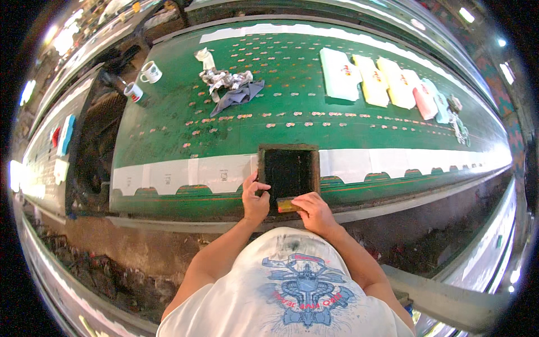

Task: The person holds a screen printing frame over a long table and repeatedly rubs a squeegee across the screen to apply ink onto fabric items laid out below. The person moves along the table, repeating the same motion over multiple items.

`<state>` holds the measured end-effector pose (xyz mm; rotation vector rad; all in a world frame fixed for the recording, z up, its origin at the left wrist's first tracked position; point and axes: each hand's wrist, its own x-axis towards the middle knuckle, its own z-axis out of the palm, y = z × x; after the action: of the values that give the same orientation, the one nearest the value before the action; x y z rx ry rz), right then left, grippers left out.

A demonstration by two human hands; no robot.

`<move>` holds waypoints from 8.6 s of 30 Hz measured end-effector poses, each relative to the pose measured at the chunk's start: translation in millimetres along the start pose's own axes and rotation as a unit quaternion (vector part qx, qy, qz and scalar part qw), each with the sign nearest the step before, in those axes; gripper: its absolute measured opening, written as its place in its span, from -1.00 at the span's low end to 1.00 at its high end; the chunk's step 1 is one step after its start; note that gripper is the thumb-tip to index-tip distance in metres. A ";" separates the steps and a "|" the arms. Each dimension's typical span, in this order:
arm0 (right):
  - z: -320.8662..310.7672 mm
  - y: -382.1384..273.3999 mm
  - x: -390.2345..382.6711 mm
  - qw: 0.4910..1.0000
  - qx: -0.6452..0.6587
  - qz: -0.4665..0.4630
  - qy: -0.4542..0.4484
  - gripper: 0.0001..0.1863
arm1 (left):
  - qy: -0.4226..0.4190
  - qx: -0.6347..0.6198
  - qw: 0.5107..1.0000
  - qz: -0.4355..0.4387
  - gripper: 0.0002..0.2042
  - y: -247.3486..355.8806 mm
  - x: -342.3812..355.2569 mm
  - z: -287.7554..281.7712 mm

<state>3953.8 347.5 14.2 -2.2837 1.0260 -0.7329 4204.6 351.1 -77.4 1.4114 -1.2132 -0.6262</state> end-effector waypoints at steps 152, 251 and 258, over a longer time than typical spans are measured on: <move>-331.7 271.8 -167.8 1.000 -0.015 -0.005 -0.006 -0.55 | -0.007 -0.016 0.999 0.038 -0.62 153.6 -59.5 440.4; -557.3 461.4 -253.3 0.973 -0.086 -0.148 -0.157 -0.61 | -0.038 -0.115 0.986 -0.119 -0.79 216.4 -100.1 717.3; -574.8 490.3 -183.6 0.979 -0.056 -0.085 -0.176 -0.73 | -0.033 -0.110 0.988 -0.104 -0.78 217.6 -102.2 718.5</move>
<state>3227.8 72.8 58.6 -2.5034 0.7286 -0.3201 3463.3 194.3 -73.7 1.3483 -1.0189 -0.9292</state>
